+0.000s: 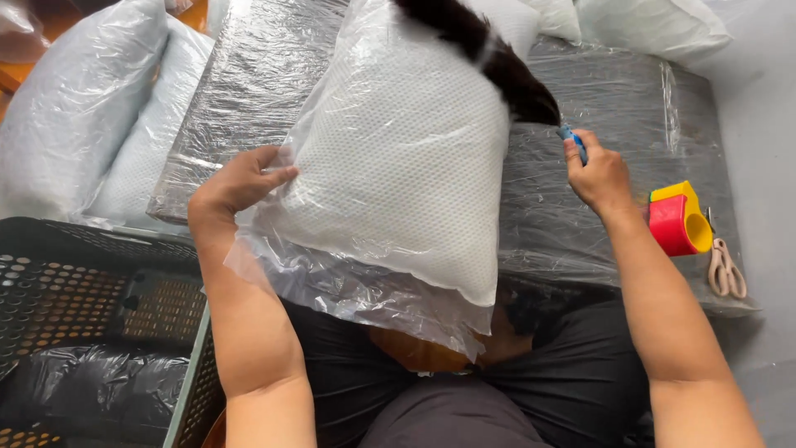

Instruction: Placing a pillow into a plastic bag and using a vacuum hose to remove air and compress it for storage.

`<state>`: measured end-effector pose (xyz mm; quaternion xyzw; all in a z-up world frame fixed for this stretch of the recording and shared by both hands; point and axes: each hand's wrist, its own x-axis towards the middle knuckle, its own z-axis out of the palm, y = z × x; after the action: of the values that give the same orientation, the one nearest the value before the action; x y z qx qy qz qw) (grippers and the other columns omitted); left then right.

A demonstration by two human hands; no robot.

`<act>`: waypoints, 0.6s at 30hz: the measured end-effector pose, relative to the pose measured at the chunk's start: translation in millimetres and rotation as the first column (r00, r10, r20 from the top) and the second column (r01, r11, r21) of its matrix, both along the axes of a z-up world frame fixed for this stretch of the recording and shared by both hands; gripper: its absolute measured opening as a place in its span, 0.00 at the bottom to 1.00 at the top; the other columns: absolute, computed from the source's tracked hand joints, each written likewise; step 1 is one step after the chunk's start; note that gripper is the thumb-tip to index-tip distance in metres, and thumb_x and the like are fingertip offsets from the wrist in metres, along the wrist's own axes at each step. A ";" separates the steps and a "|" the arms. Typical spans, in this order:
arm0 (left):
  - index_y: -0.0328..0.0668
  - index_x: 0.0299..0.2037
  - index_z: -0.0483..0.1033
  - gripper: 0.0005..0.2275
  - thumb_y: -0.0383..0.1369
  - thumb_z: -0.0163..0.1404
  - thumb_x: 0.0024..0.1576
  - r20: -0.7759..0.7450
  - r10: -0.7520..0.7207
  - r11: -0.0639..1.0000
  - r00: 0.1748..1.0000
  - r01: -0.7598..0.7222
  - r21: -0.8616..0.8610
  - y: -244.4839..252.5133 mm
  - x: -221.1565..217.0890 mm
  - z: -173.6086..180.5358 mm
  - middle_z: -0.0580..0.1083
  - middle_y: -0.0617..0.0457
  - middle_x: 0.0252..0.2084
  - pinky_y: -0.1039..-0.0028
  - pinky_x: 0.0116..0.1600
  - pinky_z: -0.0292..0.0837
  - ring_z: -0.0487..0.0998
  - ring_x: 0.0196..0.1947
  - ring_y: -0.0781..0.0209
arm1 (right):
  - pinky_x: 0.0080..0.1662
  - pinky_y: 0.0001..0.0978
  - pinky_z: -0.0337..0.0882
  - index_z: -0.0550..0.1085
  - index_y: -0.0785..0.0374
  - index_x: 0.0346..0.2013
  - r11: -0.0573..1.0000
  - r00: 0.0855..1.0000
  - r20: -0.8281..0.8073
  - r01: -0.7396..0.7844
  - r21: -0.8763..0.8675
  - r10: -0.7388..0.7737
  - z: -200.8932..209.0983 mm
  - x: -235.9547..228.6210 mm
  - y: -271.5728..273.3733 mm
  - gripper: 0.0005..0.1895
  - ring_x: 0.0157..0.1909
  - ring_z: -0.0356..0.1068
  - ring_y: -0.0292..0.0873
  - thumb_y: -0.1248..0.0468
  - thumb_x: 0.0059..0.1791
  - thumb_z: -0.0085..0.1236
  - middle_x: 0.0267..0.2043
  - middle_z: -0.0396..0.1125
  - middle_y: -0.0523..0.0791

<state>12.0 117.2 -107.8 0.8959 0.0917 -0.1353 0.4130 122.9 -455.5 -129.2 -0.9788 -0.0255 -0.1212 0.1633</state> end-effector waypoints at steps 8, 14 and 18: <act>0.42 0.66 0.69 0.21 0.43 0.43 0.66 0.048 0.075 0.995 0.996 -0.072 -0.063 -12.9 -8.4 13.6 0.72 0.35 0.60 0.43 0.64 0.63 0.69 0.62 0.32 | 0.41 0.63 0.70 0.74 0.52 0.55 0.996 0.994 0.076 -0.084 -0.005 0.084 7.8 -44.2 33.7 0.23 0.38 0.74 0.70 0.39 0.63 0.41 0.26 0.70 0.62; 0.39 0.63 0.66 0.22 0.43 0.35 0.65 0.049 0.413 0.854 0.909 -0.368 -0.367 0.2 -0.5 2.5 0.74 0.50 0.56 0.69 0.49 0.76 0.79 0.50 0.58 | 0.25 0.30 0.62 0.79 0.47 0.55 0.713 0.775 0.169 -0.441 -0.546 0.609 74.1 -108.6 51.3 0.16 0.20 0.64 0.34 0.49 0.55 0.59 0.31 0.72 0.33; 0.38 0.63 0.67 0.30 0.55 0.35 0.62 0.107 0.438 0.850 0.893 -0.372 -0.374 0.4 -1.0 7.8 0.74 0.49 0.54 0.70 0.47 0.78 0.79 0.49 0.59 | 0.28 0.35 0.65 0.79 0.53 0.57 0.872 0.908 0.294 -0.133 -0.471 0.298 71.3 -108.6 32.4 0.11 0.22 0.66 0.43 0.53 0.65 0.58 0.28 0.71 0.40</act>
<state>11.1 117.7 -100.0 0.7788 0.2146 0.0263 0.5889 14.3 -423.0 -57.9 -0.9421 -0.1923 -0.2686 -0.0572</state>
